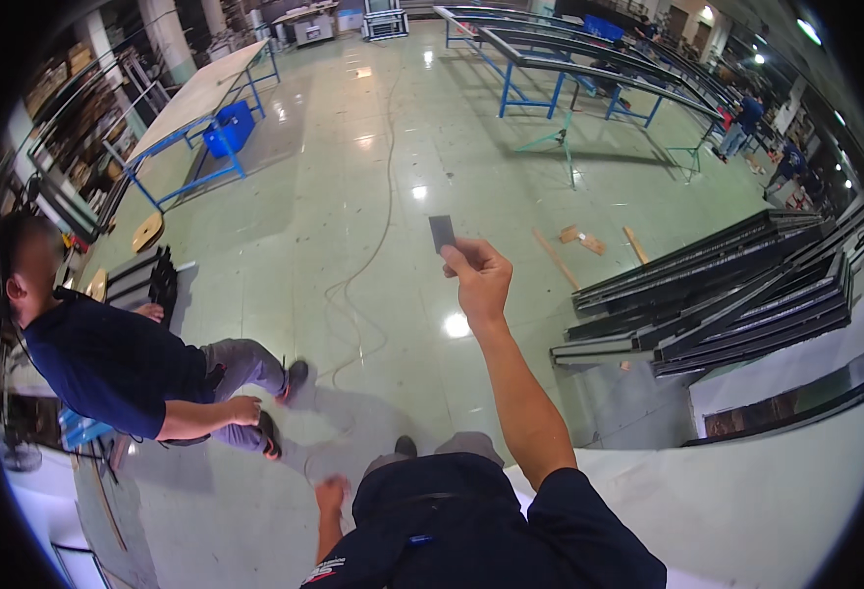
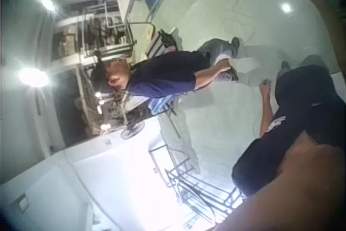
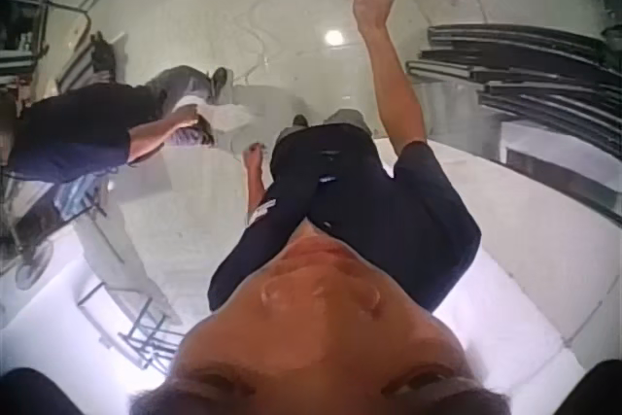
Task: The person hammers a metal corner connector on a wooden block, fastens it into a curved window frame segment with a pneumatic driver, and joins frame sections together. The person then handles and fits a rubber piece onto a window frame assembly on a worktable alongside a coworker.
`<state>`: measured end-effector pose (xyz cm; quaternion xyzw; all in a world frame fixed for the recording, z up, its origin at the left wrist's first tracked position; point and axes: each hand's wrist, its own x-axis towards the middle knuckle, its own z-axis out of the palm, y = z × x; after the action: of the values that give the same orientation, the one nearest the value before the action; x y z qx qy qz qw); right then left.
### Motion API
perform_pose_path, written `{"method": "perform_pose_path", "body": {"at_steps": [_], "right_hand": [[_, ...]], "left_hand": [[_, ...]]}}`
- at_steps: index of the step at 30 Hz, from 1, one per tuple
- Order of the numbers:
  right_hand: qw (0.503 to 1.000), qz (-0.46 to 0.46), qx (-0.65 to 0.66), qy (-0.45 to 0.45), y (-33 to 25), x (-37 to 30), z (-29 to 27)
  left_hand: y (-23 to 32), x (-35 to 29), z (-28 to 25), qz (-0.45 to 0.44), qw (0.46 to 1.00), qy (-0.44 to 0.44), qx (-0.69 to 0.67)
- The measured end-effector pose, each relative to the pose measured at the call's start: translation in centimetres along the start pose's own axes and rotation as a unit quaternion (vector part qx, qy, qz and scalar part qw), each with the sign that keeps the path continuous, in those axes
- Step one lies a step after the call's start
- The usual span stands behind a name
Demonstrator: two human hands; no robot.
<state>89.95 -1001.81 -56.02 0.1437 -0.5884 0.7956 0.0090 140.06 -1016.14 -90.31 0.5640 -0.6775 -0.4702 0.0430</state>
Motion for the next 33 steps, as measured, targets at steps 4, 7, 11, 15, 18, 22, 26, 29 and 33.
{"method": "perform_pose_path", "body": {"at_steps": [4, 7, 11, 15, 18, 22, 26, 29, 33], "right_hand": [[1.000, 0.007, -0.014, 0.000, 5.4, 18.9, -0.6], [1.000, 0.025, 0.016, -0.008, 10.8, 32.9, 0.1], [0.999, 0.031, 0.009, -0.023, 17.9, 52.4, -2.0], [0.994, 0.093, -0.042, -0.049, 22.6, 69.1, -2.5], [0.982, 0.096, -0.152, -0.059, 25.1, 81.6, -4.4], [0.957, -0.039, -0.288, -0.019, 28.5, 97.1, -3.4], [0.917, -0.018, -0.364, -0.164, 37.3, 114.2, -0.6], [0.915, -0.054, -0.372, -0.144, 45.2, 129.0, 2.6], [0.889, 0.003, -0.409, -0.207, 53.5, 152.4, 8.3]], "left_hand": [[42.4, 18.5, 8.8, 0.221, 0.950, -0.168, -0.143], [69.3, 26.1, 16.8, 0.343, 0.894, -0.226, -0.180], [93.5, 30.7, 30.6, 0.392, 0.827, -0.291, -0.278], [107.6, 39.3, 41.7, 0.340, 0.837, -0.278, -0.328], [115.6, 46.6, 48.4, 0.310, 0.849, -0.251, -0.347], [125.6, 58.5, 57.1, 0.242, 0.871, -0.206, -0.374], [136.3, 73.5, 67.0, 0.221, 0.874, -0.180, -0.394], [145.7, 86.2, 72.6, 0.204, 0.887, -0.176, -0.376], [162.6, 103.9, 78.8, 0.194, 0.889, -0.200, -0.364]]}}
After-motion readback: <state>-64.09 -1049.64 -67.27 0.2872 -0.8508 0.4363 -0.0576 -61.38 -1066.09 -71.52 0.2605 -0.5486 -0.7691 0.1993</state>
